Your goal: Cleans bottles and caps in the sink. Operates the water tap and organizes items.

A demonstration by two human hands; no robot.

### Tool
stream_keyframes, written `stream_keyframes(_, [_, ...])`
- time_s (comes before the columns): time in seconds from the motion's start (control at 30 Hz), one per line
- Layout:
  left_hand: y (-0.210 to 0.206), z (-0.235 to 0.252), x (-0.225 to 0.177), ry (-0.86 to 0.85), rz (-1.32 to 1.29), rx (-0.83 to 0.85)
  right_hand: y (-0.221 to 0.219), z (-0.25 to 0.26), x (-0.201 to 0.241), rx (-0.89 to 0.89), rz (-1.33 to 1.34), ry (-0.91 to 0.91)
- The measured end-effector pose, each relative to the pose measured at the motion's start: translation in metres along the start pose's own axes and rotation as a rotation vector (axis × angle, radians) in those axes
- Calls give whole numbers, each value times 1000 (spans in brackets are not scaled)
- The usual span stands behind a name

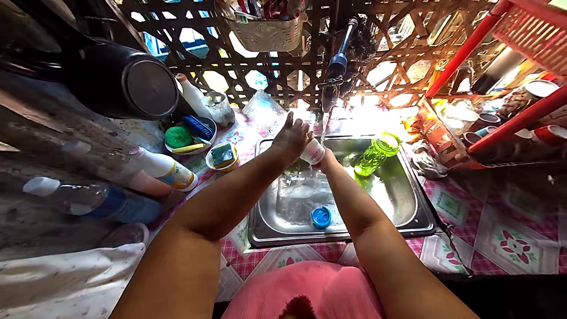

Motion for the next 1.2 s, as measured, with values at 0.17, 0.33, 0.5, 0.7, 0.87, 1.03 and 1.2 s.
stream_keyframes(0.17, [12, -9, 29, 95, -248, -176, 5, -17, -5, 61, 478, -224])
stream_keyframes(0.33, [3, -14, 38, 129, -513, -213, 10, -25, -36, 105, 592, -329])
stream_keyframes(0.5, [-4, -24, 45, 280, -804, -270, 14, -26, -42, 90, 591, -321])
stream_keyframes(0.7, [-33, -44, 67, 590, -1061, -359, 11, -20, 1, 91, 390, -86])
stream_keyframes(0.87, [-56, -73, 80, 820, -1370, -544, 11, -39, 48, 193, 92, 339])
stream_keyframes(1.03, [-80, -92, 63, 943, -1669, -724, 28, -52, 52, 162, 88, 483])
stream_keyframes(1.2, [-109, -61, 29, 942, -1790, -691, 42, -48, 42, 116, 351, 219])
Point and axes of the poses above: each hand's wrist, its own z-axis towards the middle knuckle, its own y-axis out of the back of the hand, x = y × z, the point moved 10 cm from there along z, towards the middle knuckle, and after that the axes turned 13 degrees about -x, right-handed, at the moved point
